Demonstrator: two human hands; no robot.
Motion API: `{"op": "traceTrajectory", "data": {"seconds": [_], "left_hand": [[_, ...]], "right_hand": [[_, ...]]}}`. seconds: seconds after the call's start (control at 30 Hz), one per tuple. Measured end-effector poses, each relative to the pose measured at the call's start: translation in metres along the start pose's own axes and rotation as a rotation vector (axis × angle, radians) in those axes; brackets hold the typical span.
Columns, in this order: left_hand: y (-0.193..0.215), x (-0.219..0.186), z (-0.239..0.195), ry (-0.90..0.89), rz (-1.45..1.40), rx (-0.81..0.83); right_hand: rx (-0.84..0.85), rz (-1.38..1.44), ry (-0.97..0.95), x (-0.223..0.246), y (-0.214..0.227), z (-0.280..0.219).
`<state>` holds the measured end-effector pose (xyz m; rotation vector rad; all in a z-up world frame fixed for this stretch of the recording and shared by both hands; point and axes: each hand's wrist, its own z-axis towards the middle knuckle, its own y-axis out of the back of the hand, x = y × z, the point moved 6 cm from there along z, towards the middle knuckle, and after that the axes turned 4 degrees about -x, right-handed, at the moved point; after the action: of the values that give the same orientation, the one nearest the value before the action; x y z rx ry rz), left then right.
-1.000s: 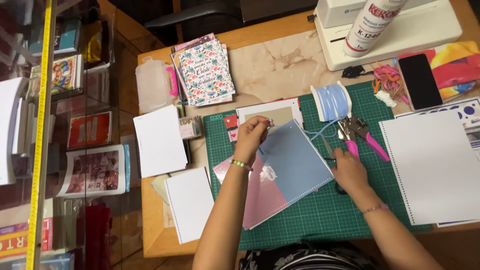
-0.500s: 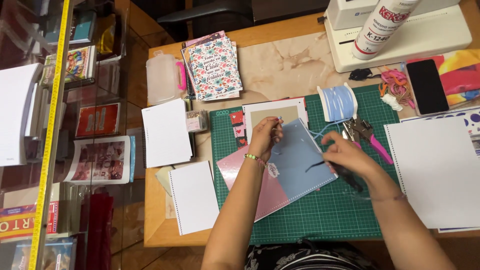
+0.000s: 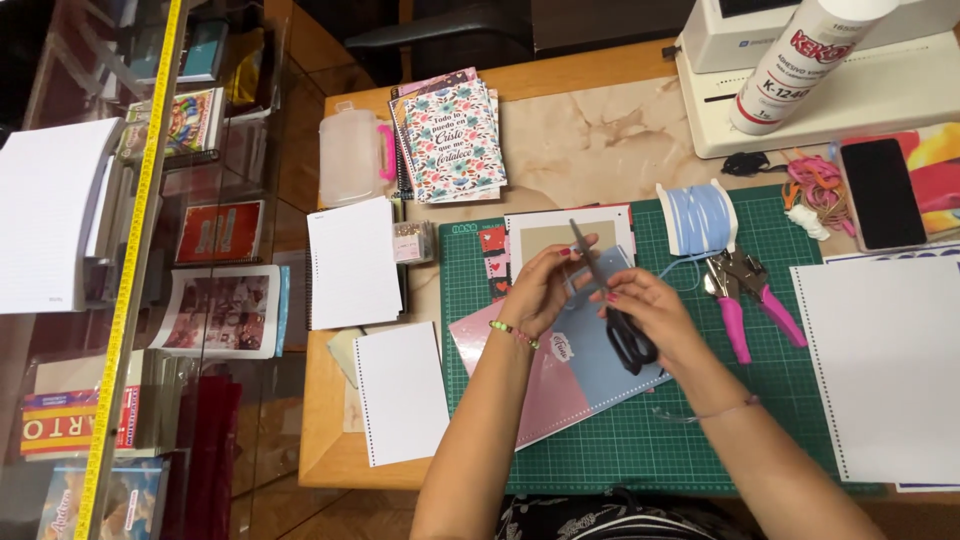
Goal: The person assembles notebooks by inserting lined paper into covers and securing them with a blue ribbon. They use scissors to cut the ribbon and a hole punch to create holes in the covers. The person also handles decorative paper and stacks the finished notebooks.
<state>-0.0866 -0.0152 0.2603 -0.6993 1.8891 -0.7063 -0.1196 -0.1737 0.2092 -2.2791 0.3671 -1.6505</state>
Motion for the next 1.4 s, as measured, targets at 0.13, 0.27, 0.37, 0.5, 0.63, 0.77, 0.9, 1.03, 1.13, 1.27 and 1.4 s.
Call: {"op": "traceTrajectory", "data": {"seconds": [0.13, 0.27, 0.37, 0.5, 0.63, 0.77, 0.9, 1.03, 1.13, 1.27, 1.4], "left_hand": [[0.03, 0.021, 0.032, -0.067, -0.011, 0.017], [0.046, 0.022, 0.053, -0.198, -0.157, -0.039], [0.049, 0.011, 0.059, -0.269, -0.175, -0.076], [0.053, 0.007, 0.067, -0.31, -0.176, -0.091], [0.051, 0.004, 0.07, -0.327, -0.187, -0.084], [0.038, 0.006, 0.061, -0.308, -0.179, -0.081], [0.034, 0.002, 0.057, -0.249, -0.127, -0.061], [0.034, -0.028, 0.035, -0.137, 0.092, -0.087], [0.054, -0.039, 0.04, -0.088, 0.369, -0.157], [0.073, -0.045, 0.059, -0.137, 0.663, -0.208], [0.064, -0.059, 0.063, -0.191, 1.049, -0.229]], "right_hand": [[-0.024, 0.075, -0.019, -0.009, -0.019, -0.008], [-0.084, -0.033, 0.017, -0.029, -0.007, -0.004], [-0.09, -0.144, 0.065, -0.03, -0.002, -0.004], [0.052, 0.025, -0.108, -0.046, 0.002, 0.006], [0.161, -0.021, -0.131, -0.039, -0.009, 0.002], [0.292, 0.018, -0.242, -0.025, -0.028, -0.009], [0.351, -0.065, -0.219, -0.039, -0.021, -0.002], [0.346, -0.031, -0.218, -0.051, 0.013, -0.004], [0.369, 0.012, -0.249, -0.042, 0.03, -0.015], [0.513, -0.119, -0.202, -0.033, 0.014, -0.028], [0.474, -0.214, -0.233, -0.021, -0.01, -0.03]]}}
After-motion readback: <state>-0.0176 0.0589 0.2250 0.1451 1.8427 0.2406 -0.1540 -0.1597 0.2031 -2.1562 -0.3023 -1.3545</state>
